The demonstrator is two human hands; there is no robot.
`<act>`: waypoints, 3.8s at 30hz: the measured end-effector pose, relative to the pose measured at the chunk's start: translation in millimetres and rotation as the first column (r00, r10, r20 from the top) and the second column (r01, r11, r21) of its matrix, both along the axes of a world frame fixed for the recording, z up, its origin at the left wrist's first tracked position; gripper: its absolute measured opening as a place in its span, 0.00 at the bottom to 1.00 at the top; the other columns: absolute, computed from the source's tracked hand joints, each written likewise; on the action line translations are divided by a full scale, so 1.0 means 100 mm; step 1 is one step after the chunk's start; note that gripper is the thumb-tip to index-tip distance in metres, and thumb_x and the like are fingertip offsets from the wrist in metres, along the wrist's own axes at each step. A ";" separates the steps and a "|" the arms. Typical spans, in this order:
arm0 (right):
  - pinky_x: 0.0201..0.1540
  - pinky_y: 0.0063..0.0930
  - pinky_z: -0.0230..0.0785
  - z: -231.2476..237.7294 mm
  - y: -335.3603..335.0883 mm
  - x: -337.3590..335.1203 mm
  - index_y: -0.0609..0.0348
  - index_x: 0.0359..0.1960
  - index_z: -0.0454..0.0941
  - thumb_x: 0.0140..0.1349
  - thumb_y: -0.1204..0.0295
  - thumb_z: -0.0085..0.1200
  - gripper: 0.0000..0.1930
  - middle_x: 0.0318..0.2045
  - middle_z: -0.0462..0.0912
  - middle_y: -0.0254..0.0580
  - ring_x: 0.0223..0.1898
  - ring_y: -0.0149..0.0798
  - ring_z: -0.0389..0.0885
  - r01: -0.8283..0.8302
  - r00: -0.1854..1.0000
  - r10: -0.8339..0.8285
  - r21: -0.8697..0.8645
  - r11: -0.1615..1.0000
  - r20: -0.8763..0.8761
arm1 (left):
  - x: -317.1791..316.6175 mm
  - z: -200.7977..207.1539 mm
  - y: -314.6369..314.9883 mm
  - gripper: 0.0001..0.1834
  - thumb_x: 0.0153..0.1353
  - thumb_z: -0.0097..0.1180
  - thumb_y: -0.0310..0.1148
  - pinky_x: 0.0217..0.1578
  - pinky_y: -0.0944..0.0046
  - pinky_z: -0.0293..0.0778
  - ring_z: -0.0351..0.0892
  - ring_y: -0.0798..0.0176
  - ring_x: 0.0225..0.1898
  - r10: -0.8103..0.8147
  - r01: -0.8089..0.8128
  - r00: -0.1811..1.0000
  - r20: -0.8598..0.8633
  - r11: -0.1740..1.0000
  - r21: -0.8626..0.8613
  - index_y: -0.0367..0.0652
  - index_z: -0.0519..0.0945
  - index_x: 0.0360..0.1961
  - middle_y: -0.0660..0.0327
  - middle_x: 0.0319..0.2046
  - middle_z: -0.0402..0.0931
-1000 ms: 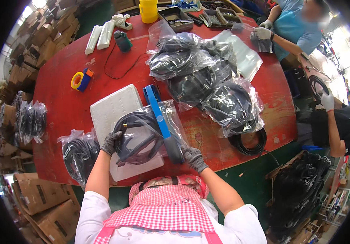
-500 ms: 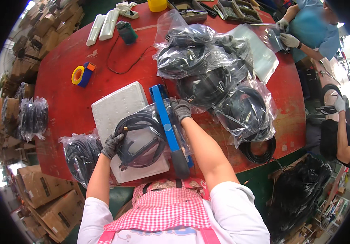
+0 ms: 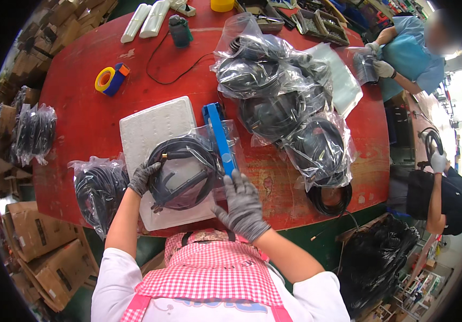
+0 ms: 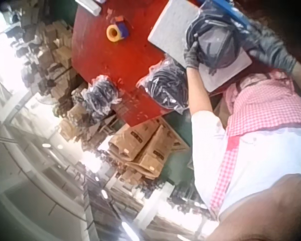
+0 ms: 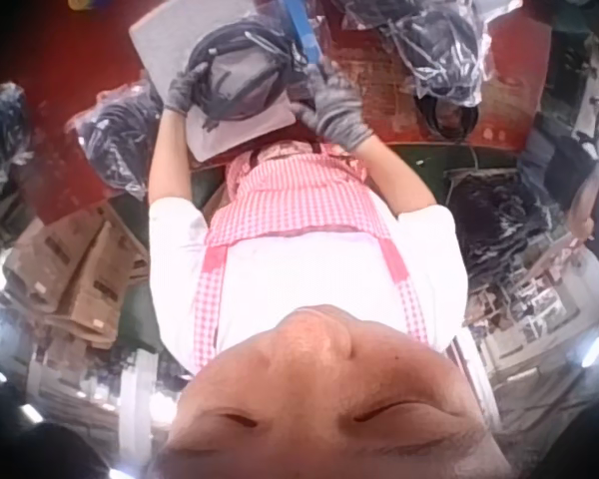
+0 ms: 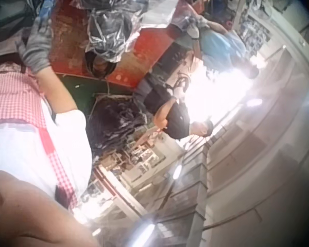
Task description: Packaging black hose coils into plastic bags and sealing them using a manual heat sealer.
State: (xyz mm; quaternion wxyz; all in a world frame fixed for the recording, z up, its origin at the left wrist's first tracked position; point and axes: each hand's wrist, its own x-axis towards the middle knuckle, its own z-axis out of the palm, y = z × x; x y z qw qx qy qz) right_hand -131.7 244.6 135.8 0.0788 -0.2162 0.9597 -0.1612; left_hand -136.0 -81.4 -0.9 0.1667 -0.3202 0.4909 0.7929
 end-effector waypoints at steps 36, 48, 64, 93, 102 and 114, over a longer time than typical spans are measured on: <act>0.57 0.45 0.55 -1.08 0.19 0.40 0.63 0.52 0.64 0.50 0.73 0.44 0.24 0.53 0.66 0.54 0.53 0.54 0.65 -0.072 0.950 0.006 -0.200 0.977 -0.313 | 0.06 -0.10 0.15 0.26 0.45 0.65 0.32 0.29 0.68 0.73 0.75 0.66 0.29 0.177 -0.206 0.977 -0.117 0.925 -0.319 0.38 0.71 0.46 0.61 0.32 0.77; 0.55 0.46 0.57 -1.10 0.13 0.44 0.63 0.53 0.64 0.51 0.73 0.43 0.24 0.52 0.66 0.56 0.53 0.55 0.66 -0.102 0.937 0.028 -0.197 0.975 -0.349 | 1.16 0.61 1.24 0.14 0.52 0.58 0.30 0.44 0.64 0.70 0.72 0.66 0.41 -0.338 0.341 0.937 -0.087 0.939 0.032 0.43 0.73 0.41 0.65 0.36 0.74; 0.53 0.45 0.61 -1.07 0.16 0.41 0.63 0.51 0.66 0.49 0.75 0.45 0.24 0.51 0.67 0.56 0.50 0.58 0.68 -0.099 0.932 0.025 -0.187 0.977 -0.361 | 0.76 -0.01 1.67 0.16 0.42 0.66 0.36 0.30 0.61 0.71 0.70 0.59 0.31 0.489 -0.730 0.636 0.597 0.633 0.258 0.54 0.74 0.33 0.63 0.32 0.74; 0.45 0.18 0.63 0.18 -0.92 -0.53 0.64 0.52 0.65 0.58 0.71 0.51 0.20 0.44 0.72 0.36 0.41 0.28 0.69 0.255 0.860 0.171 -0.693 0.674 0.482 | 0.69 1.20 0.07 0.18 0.38 0.61 0.29 0.21 0.67 0.70 0.72 0.66 0.22 0.401 -0.418 0.903 -0.153 0.903 -0.101 0.40 0.75 0.34 0.63 0.23 0.74; 0.42 0.21 0.65 0.07 -2.58 0.36 0.61 0.46 0.71 0.55 0.61 0.54 0.21 0.37 0.74 0.34 0.38 0.27 0.72 0.631 0.249 0.629 -0.616 0.472 0.737 | 1.73 1.97 -1.67 0.27 0.47 0.54 0.32 0.45 0.65 0.70 0.73 0.64 0.42 0.310 -0.287 0.890 -0.334 0.951 0.117 0.41 0.68 0.52 0.60 0.43 0.73; 0.34 0.32 0.70 -0.47 -3.54 0.54 0.71 0.33 0.72 0.47 0.41 0.52 0.35 0.26 0.77 0.56 0.32 0.45 0.78 0.242 0.558 0.185 -0.372 0.896 0.809 | 2.14 -0.13 -3.00 0.30 0.60 0.43 0.51 0.54 0.63 0.58 0.63 0.56 0.55 0.252 -0.358 0.927 -0.277 0.813 -0.460 0.39 0.64 0.56 0.50 0.53 0.65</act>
